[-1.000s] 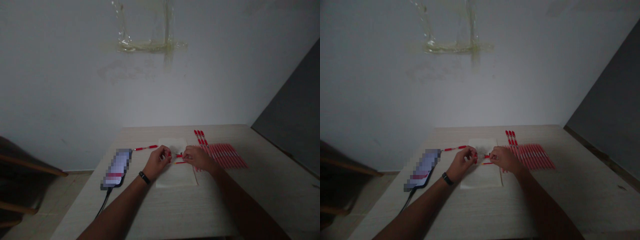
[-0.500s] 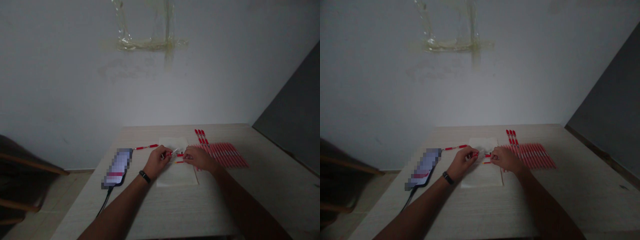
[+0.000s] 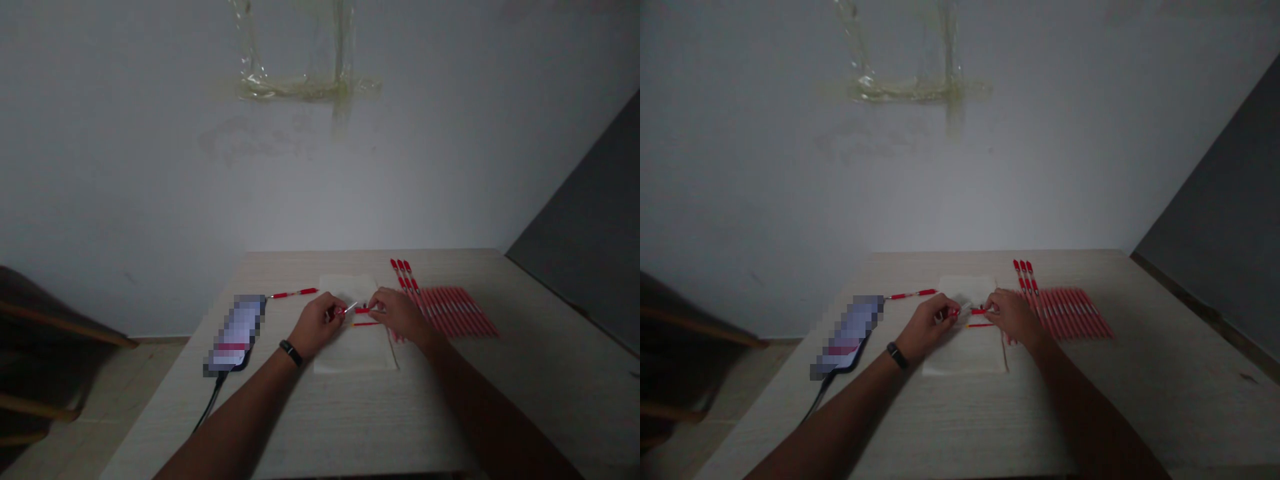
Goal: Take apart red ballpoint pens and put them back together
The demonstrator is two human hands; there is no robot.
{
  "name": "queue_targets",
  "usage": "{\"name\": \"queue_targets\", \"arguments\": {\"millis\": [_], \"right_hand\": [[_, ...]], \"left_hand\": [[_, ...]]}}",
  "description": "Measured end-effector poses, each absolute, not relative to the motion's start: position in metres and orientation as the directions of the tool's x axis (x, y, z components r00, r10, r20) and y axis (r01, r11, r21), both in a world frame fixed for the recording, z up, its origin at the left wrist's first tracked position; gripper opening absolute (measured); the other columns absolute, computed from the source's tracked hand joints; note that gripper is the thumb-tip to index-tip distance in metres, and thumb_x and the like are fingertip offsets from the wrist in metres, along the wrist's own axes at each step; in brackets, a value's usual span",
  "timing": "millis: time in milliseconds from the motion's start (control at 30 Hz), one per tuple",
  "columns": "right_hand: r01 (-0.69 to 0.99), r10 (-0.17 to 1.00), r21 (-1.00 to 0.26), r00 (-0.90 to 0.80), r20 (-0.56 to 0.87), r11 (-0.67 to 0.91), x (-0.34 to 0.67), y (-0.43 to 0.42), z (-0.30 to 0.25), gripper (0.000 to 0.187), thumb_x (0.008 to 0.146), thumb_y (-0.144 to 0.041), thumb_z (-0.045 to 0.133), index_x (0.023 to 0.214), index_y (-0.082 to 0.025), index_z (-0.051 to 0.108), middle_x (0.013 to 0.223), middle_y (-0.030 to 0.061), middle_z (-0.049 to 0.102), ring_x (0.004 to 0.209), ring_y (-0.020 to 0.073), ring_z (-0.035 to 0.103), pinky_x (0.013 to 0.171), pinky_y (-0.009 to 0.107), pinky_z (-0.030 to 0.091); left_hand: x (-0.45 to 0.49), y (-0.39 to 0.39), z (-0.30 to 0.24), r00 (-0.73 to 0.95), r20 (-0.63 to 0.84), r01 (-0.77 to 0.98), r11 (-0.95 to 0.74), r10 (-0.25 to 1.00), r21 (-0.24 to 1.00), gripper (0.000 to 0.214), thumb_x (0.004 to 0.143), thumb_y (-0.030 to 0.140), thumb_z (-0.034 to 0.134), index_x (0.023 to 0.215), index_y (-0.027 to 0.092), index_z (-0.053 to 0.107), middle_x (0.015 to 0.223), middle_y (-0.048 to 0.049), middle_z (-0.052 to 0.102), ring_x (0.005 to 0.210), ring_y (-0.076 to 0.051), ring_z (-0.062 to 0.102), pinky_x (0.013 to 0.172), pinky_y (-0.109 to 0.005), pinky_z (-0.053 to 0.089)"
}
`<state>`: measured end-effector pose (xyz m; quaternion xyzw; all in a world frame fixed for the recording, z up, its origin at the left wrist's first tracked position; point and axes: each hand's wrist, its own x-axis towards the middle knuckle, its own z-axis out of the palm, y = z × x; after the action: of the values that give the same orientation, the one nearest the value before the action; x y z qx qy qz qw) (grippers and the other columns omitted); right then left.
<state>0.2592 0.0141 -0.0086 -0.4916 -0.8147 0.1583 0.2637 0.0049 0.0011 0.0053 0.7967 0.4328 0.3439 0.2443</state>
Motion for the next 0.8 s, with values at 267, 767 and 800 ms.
{"name": "queue_targets", "arguments": {"millis": [267, 767, 800], "right_hand": [[0.702, 0.88, -0.532, -0.406, 0.246, 0.473, 0.26, 0.017, -0.013, 0.004, 0.086, -0.024, 0.072, 0.087, -0.02, 0.072, 0.086, 0.0028, 0.064, 0.069, 0.0147, 0.062, 0.061, 0.025, 0.046], [0.624, 0.904, -0.657, -0.239, 0.356, 0.423, 0.264, 0.019, -0.001, 0.004, 0.084, -0.021, 0.066, 0.086, -0.021, 0.063, 0.068, -0.0006, 0.063, 0.06, 0.0157, 0.056, 0.056, 0.026, 0.04], [0.621, 0.903, -0.659, -0.24, 0.356, 0.425, 0.264, 0.019, -0.001, 0.004, 0.084, -0.021, 0.066, 0.086, -0.021, 0.063, 0.068, -0.0006, 0.063, 0.061, 0.0157, 0.057, 0.056, 0.026, 0.04]], "left_hand": [[0.004, 0.003, 0.002, 0.399, 0.321, 0.535, -0.503, 0.859, 0.679, 0.016, 0.082, 0.017, 0.061, 0.095, 0.019, 0.071, 0.083, -0.003, 0.065, 0.075, -0.016, 0.057, 0.069, -0.027, 0.045], [0.003, 0.007, -0.003, 0.315, 0.299, 0.6, -0.433, 0.901, 0.673, 0.013, 0.08, 0.014, 0.063, 0.089, 0.018, 0.07, 0.082, -0.0036, 0.066, 0.074, -0.017, 0.058, 0.067, -0.028, 0.043], [0.003, 0.006, -0.003, 0.317, 0.3, 0.6, -0.435, 0.9, 0.671, 0.013, 0.08, 0.014, 0.063, 0.089, 0.018, 0.071, 0.081, -0.0036, 0.066, 0.074, -0.017, 0.058, 0.067, -0.028, 0.044]]}}
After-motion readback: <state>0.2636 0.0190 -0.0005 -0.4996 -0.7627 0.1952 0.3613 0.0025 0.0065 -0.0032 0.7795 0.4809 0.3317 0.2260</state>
